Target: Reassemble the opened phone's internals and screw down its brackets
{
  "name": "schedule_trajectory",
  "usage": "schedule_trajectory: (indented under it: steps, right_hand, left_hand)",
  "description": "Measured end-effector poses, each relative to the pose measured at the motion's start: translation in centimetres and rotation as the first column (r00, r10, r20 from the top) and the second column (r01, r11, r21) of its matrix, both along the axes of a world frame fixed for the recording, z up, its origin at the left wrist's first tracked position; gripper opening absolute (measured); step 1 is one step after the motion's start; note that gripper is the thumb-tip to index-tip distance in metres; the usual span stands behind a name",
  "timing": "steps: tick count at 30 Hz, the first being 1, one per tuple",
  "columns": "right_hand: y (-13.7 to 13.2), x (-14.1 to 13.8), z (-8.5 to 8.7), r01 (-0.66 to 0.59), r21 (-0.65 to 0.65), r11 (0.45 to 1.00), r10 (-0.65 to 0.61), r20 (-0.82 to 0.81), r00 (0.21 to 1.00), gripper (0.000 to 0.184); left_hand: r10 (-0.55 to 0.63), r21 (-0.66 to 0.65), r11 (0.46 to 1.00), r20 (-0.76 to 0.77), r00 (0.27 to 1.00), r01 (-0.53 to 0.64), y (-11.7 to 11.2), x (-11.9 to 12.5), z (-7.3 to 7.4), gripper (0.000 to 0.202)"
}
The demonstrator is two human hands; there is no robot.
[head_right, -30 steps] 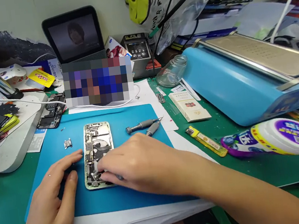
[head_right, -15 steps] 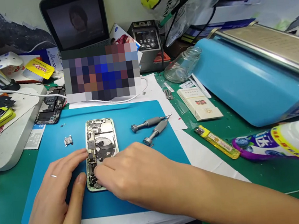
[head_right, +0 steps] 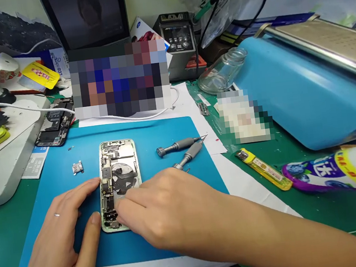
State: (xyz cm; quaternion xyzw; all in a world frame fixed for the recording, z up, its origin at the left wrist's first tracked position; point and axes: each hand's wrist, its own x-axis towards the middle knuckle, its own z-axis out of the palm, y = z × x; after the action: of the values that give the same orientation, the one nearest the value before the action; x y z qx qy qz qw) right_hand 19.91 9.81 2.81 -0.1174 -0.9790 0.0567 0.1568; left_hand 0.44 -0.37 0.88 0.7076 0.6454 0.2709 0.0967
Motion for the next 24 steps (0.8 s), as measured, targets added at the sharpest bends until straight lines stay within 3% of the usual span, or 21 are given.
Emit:
schedule_trajectory:
  steps: [6, 24]
  right_hand:
    - [0.1, -0.04, -0.38, -0.059, -0.016, 0.998, 0.06, 0.06, 0.996, 0.022]
    - [0.36, -0.05, -0.04, -0.07, -0.018, 0.997, 0.07, 0.051, 0.996, 0.024]
  left_hand:
    - [0.0, -0.003, 1.0, -0.024, 1.0, 0.0, 0.08, -0.12, -0.05, 0.041]
    - [-0.004, 0.009, 1.0, -0.041, 0.999, 0.004, 0.32, 0.12, -0.5, 0.037]
